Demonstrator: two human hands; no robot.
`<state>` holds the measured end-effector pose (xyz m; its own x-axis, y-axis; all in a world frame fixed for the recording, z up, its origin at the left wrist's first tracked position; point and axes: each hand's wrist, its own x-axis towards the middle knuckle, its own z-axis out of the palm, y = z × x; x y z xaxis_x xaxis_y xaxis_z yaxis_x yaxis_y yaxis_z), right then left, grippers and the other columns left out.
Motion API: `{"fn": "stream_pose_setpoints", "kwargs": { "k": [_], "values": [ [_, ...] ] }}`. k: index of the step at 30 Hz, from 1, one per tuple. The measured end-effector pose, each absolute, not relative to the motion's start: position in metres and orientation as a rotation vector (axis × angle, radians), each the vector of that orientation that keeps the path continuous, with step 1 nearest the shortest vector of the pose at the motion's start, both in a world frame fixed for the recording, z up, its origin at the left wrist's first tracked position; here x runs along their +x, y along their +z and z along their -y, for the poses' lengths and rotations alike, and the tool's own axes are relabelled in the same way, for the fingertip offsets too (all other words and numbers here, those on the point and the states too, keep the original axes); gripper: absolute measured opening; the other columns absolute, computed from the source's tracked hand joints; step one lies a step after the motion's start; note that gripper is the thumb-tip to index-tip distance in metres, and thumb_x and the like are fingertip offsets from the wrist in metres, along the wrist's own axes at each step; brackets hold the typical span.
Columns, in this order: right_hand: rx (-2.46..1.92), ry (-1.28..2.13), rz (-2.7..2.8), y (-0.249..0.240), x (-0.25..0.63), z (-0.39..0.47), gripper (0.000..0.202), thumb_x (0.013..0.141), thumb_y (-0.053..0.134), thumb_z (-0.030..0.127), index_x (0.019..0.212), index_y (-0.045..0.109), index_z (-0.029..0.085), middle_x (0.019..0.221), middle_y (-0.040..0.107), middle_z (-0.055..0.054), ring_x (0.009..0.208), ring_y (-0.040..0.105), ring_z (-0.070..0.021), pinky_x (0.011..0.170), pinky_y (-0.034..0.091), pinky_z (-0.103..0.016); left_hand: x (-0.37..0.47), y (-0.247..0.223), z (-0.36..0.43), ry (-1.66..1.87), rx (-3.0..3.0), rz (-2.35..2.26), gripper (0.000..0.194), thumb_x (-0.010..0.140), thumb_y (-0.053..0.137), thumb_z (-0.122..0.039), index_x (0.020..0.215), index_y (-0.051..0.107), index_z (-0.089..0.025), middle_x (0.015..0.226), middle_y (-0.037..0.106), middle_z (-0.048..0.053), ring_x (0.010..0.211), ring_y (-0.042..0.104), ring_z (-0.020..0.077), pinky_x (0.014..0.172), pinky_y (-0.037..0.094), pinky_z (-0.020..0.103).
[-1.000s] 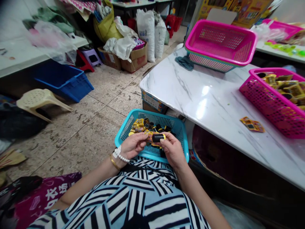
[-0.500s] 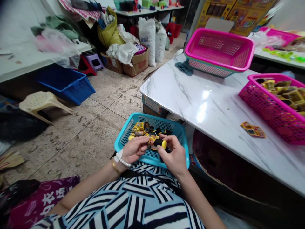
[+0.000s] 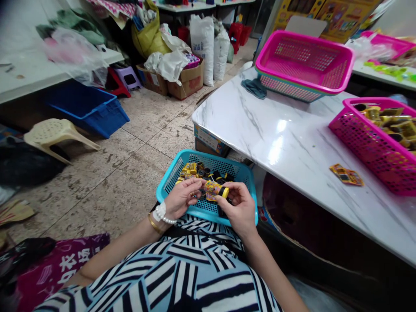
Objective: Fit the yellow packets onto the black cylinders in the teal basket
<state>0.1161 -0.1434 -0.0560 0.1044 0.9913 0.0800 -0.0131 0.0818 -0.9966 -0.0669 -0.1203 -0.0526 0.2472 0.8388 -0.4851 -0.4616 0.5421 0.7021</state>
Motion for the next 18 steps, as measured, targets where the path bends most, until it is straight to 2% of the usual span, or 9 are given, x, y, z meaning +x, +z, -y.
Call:
{"fn": "stream_pose_setpoints", "kwargs": {
  "k": [2, 4, 9, 12, 18],
  "values": [
    [-1.171, 1.100, 1.178, -0.056, 0.116, 0.144, 0.031, 0.070, 0.082, 0.021, 0.095, 0.063, 0.024, 0.096, 0.067, -0.001, 0.087, 0.067, -0.0154, 0.083, 0.057, -0.030, -0.069, -0.048, 0.119, 0.896, 0.515, -0.956, 0.051, 0.064, 0.085, -0.041, 0.103, 0.065, -0.014, 0.091, 0.065, 0.004, 0.061, 0.057, 0.0068, 0.044, 0.032, 0.016],
    [-1.166, 1.128, 1.230, -0.055, 0.116, 0.145, 0.033, 0.071, 0.082, 0.022, 0.099, 0.065, 0.025, 0.096, 0.066, -0.001, 0.087, 0.067, -0.0161, 0.083, 0.057, -0.031, -0.071, -0.047, 0.118, 0.790, 0.591, -0.905, 0.055, 0.064, 0.085, -0.043, 0.106, 0.065, -0.014, 0.092, 0.067, 0.005, 0.063, 0.060, 0.0087, 0.048, 0.038, 0.018],
    [-1.195, 1.007, 1.513, -0.053, 0.117, 0.147, 0.031, 0.080, 0.074, 0.022, 0.109, 0.069, 0.027, 0.107, 0.062, -0.005, 0.092, 0.064, -0.0188, 0.082, 0.056, -0.034, -0.068, -0.055, 0.114, 0.759, 0.687, -0.878, 0.049, 0.063, 0.086, -0.041, 0.096, 0.067, -0.010, 0.076, 0.067, 0.004, 0.057, 0.056, 0.0073, 0.053, 0.040, 0.021],
    [-1.220, 0.768, 1.708, -0.052, 0.119, 0.146, 0.029, 0.081, 0.072, 0.020, 0.109, 0.070, 0.028, 0.102, 0.065, -0.005, 0.092, 0.065, -0.0199, 0.082, 0.055, -0.036, -0.062, -0.059, 0.112, 0.818, 0.764, -0.873, 0.048, 0.063, 0.086, -0.039, 0.095, 0.070, -0.009, 0.072, 0.065, 0.002, 0.057, 0.055, 0.0065, 0.055, 0.041, 0.021],
    [-1.176, 0.527, 1.825, -0.049, 0.124, 0.143, 0.034, 0.081, 0.071, 0.017, 0.113, 0.070, 0.027, 0.103, 0.068, -0.006, 0.090, 0.066, -0.0194, 0.082, 0.056, -0.036, -0.066, -0.059, 0.109, 0.713, 0.717, -0.818, 0.051, 0.070, 0.079, -0.050, 0.104, 0.065, -0.014, 0.083, 0.069, 0.005, 0.060, 0.061, 0.0103, 0.055, 0.043, 0.023]
  ]
}}
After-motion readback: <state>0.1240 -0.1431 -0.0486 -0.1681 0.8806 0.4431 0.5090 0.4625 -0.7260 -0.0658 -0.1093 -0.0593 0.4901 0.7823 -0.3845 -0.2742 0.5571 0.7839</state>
